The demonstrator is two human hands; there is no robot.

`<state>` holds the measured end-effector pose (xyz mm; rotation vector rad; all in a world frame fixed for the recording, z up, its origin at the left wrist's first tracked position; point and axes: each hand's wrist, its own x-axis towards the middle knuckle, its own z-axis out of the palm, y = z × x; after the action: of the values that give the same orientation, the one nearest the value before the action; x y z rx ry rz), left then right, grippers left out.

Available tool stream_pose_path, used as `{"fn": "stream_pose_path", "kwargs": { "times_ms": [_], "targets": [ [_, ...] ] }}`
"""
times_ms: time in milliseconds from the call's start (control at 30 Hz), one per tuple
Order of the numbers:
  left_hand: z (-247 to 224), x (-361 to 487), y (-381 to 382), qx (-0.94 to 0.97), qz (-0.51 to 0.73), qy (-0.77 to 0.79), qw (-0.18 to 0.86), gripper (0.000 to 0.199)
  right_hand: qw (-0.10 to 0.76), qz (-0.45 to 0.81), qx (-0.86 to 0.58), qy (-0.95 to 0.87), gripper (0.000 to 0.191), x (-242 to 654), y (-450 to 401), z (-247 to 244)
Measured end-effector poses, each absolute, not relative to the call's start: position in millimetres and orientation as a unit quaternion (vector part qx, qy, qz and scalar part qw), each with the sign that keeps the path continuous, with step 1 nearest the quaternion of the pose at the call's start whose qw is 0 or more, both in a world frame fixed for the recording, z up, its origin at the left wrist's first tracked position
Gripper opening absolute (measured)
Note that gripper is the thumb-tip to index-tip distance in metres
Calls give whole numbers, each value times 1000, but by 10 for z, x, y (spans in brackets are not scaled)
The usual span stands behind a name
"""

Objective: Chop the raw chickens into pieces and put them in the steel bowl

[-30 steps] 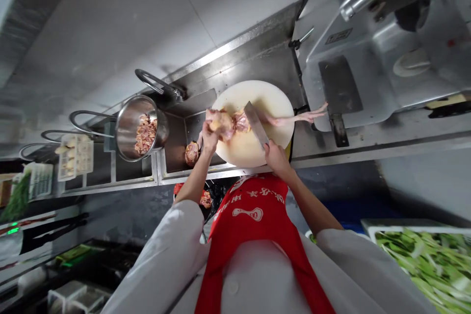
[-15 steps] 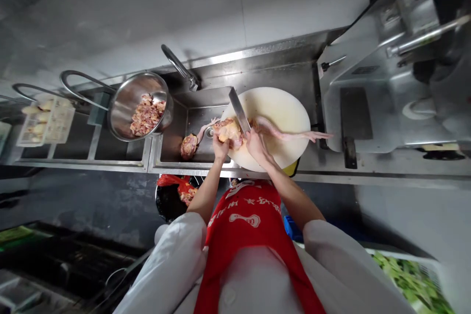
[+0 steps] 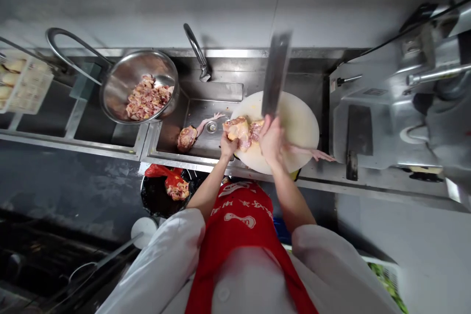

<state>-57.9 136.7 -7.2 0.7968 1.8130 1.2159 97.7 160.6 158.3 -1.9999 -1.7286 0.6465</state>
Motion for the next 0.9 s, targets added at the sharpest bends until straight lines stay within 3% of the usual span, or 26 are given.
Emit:
{"fn": "stream_pose_path", "kwargs": {
  "times_ms": [67,133,300,467,567,667,833,900],
  "targets": [
    [-82,-638,1343,308,480,716,402,35,117,314,-710,-620,34,848,1495,1292],
    [-96,-725,1294,306,476,724,394,32,77,350,-700,-618,32,789,1431,983],
    [-160,-852,1183,296,488,720,396,27,114,348,-699,-615,33,934,1498,684],
    [-174,-796,1218,261,492,699,448,33,132,322,-692,-633,29,993,1633,1213],
    [-162,-789,1230,250,492,691,466,36,208,224,-716,-628,41,935,1638,1665],
    [-148,-800,1211,252,501,685,465,35,269,156,-733,-605,50,824,1494,1776],
    [-83,-858,1194,230,496,692,471,31,64,316,-736,-595,36,648,1144,1159],
    [-47,-888,1203,209,492,697,477,31,33,343,-720,-602,36,683,1143,963]
  ]
}}
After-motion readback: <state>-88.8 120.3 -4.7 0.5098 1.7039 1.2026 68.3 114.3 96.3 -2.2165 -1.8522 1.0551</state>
